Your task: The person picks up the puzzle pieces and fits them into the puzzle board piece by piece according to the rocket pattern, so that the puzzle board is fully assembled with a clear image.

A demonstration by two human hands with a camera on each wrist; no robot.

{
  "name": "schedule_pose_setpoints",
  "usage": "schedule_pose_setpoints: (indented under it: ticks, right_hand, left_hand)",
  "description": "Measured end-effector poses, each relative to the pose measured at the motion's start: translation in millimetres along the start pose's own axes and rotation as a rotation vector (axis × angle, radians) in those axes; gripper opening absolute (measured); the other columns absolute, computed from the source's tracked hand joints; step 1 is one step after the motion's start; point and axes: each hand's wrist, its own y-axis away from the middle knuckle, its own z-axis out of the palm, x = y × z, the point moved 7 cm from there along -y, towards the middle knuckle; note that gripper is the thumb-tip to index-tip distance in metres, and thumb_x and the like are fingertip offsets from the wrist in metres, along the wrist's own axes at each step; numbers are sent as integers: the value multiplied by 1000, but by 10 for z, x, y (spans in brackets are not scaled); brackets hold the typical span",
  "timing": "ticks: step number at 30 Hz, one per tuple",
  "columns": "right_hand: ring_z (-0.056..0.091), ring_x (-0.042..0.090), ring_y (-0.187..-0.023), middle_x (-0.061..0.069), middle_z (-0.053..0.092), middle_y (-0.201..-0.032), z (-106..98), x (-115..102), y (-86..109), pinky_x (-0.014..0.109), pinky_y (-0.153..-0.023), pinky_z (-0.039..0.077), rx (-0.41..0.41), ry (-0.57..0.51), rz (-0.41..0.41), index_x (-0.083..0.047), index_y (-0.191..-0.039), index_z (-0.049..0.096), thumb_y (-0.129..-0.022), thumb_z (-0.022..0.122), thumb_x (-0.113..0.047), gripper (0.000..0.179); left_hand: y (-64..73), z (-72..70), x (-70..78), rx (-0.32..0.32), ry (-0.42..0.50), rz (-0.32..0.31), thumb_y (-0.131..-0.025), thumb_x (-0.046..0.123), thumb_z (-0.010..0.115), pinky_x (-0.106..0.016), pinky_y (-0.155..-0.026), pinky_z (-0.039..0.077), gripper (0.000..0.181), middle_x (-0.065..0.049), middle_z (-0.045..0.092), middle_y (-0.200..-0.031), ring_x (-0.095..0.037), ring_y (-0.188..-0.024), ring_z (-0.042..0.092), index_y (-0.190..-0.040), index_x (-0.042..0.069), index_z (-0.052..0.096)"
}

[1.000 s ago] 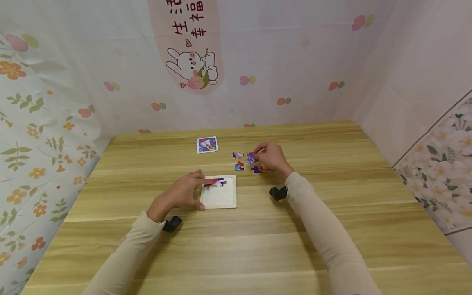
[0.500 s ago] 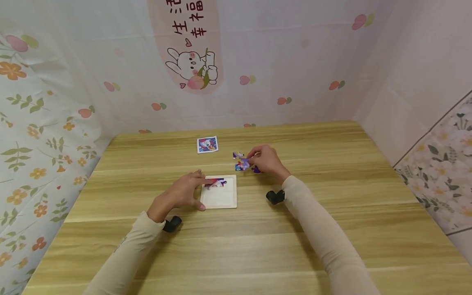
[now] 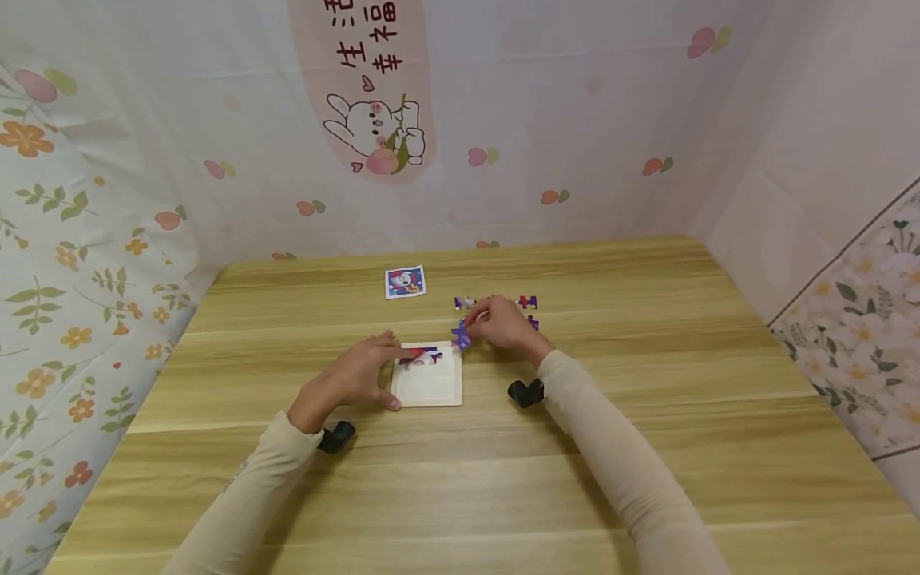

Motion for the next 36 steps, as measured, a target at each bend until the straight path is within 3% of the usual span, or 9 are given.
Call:
schedule_pose_setpoints:
  ticks: [13,20,28,36]
  right_hand:
    - [69,16,-89,11,73,-106,187,-146,-11,26,-78,48,-57,28,-36,-8,-96,75,-90,69,-9,9]
    - [60,14,-76,9,74,-94,236,-180,-14,25,-67,45,-70,56,-42,-8,-91,75,-89,69,-10,7]
    - [49,13,-63,5,71,-75,284,-174,-14,24,-57,38,-41,89,36,-7,-84,74,-87,71,-8,5]
    - [51,16,-67,4,69,-73,310,-250,-38,24,-58,37,13,198,55,-10,-77,73,-83,71,-8,7]
  left_hand:
    - [8,-15,10,18,17,9,-68,31,93,-52,-125,28,83,-14,57,-146,-37,-154,27,-142,17,58]
    - [9,-18,3,23,40,-1,-69,30,93,-53,-124,29,80,-13,52,-152,-36,-154,28,-139,14,60]
    - [10,12,10,9,45,-9,-69,31,93,-54,-123,31,80,-13,48,-155,-35,-154,28,-141,18,59]
    - [13,-3,-10,4,33,-25,-70,31,92,-55,-121,35,80,-15,44,-157,-38,-152,31,-141,18,59]
